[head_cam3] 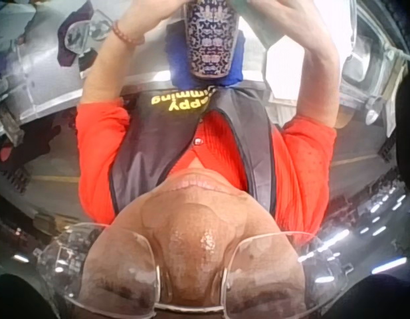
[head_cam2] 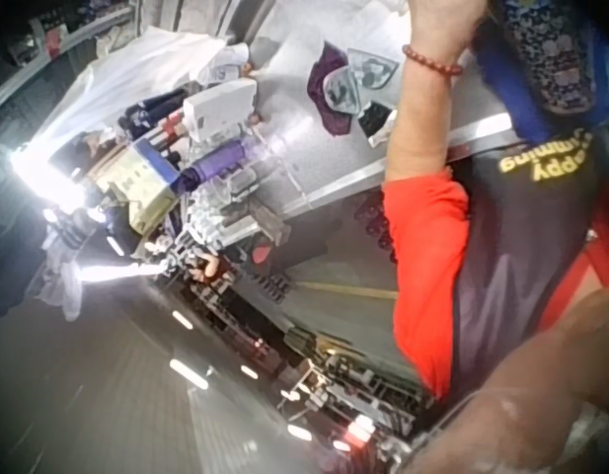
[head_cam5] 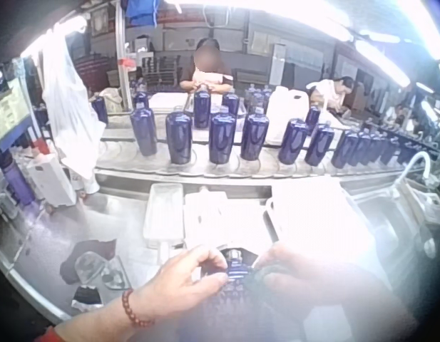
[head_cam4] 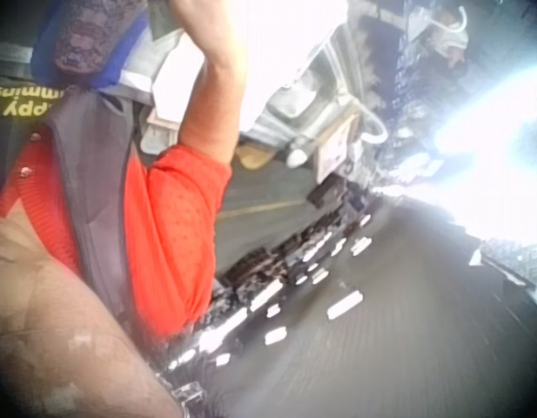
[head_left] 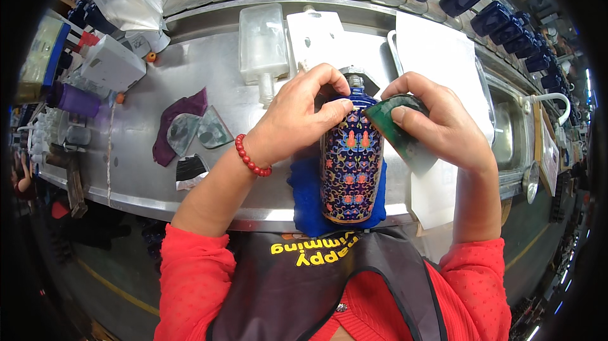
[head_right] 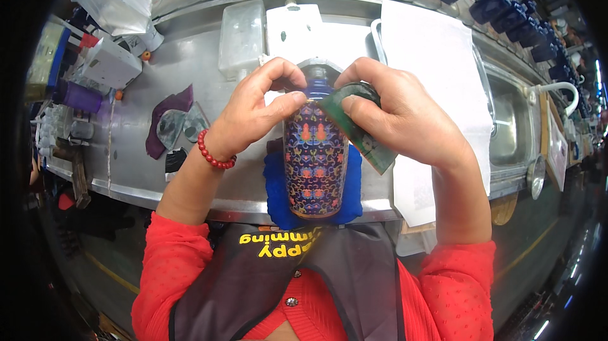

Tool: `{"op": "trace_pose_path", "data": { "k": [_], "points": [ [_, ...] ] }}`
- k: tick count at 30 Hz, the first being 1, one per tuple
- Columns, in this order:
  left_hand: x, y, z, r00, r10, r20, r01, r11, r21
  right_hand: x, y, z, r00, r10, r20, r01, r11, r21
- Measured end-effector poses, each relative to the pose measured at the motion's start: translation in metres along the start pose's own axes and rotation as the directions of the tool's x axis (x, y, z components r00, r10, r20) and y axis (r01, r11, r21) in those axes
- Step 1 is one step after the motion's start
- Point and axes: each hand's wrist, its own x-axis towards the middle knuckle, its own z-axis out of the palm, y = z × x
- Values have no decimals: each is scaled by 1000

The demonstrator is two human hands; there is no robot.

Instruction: The person holds a decorated ceramic vase on a blue cloth and scrubs its surface with a green abrasive pad. They rotate the vase to access different sides and continue scrubbing the exterior.

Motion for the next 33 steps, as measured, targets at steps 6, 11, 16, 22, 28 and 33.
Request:
{"op": "trace_pose_path", "data": {
  "k": [6, 11, 16, 22, 28, 33],
  "points": [
    [-6, -7, 4, 983, 184, -20, -185, 979, -84, 1, -7, 4, 998, 42, -37, -45, 996, -77],
    [-11, -7, 2, 976, 217, 22, -215, 975, -60, 2, -11, 7, 999, 43, -9, -44, 998, -48],
    [-13, -6, 6, 965, 262, -5, -262, 965, 32, 1, -11, 8, 998, 68, 18, -67, 998, -15],
    [-10, -1, 9, 936, 349, -41, -338, 926, 168, -4, -7, 8, 998, 37, -53, -39, 999, -29],
    [-4, 6, 7, 902, 431, -6, -401, 844, 357, -9, -4, 6, 995, 71, -63, -71, 997, 5],
    [-2, 6, 7, 854, 520, 32, -470, 743, 476, -11, -2, 6, 994, 87, -63, -87, 996, 0]
  ]
}}
